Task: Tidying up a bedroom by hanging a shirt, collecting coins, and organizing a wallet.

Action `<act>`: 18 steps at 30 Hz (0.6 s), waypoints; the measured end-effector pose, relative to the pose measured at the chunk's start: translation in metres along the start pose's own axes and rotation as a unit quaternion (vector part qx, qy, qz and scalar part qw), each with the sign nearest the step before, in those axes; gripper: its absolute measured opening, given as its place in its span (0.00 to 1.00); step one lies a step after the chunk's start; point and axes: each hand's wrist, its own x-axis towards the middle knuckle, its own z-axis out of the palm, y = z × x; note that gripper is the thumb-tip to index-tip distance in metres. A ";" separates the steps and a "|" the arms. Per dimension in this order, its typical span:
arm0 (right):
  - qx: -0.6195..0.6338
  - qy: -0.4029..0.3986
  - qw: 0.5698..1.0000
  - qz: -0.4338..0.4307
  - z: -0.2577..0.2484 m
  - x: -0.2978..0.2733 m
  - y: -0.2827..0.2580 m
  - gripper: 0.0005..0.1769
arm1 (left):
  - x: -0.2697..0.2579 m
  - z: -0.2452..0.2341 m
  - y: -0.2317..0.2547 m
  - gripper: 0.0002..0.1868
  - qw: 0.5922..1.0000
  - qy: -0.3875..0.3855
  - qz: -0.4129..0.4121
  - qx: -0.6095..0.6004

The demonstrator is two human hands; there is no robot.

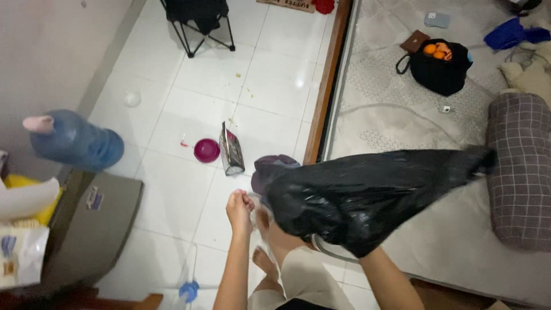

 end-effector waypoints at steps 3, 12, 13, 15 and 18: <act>0.041 0.010 0.999 0.008 -0.010 0.056 -0.004 0.21 | 0.026 0.090 0.096 0.26 0.980 -0.045 -0.193 0.010; 0.168 0.044 0.984 0.051 -0.105 0.252 -0.075 0.24 | 0.271 0.247 0.032 0.20 0.985 -0.018 -0.067 0.157; 0.183 0.053 0.980 0.064 -0.120 0.264 -0.092 0.24 | 0.303 0.253 0.036 0.20 0.983 -0.024 -0.078 0.162; 0.214 0.072 0.971 0.077 -0.157 0.297 -0.135 0.25 | 0.378 0.278 0.046 0.13 0.995 0.041 -0.089 0.017; 0.256 0.089 0.957 0.101 -0.201 0.335 -0.203 0.26 | 0.484 0.274 0.061 0.25 0.975 0.194 -0.088 0.061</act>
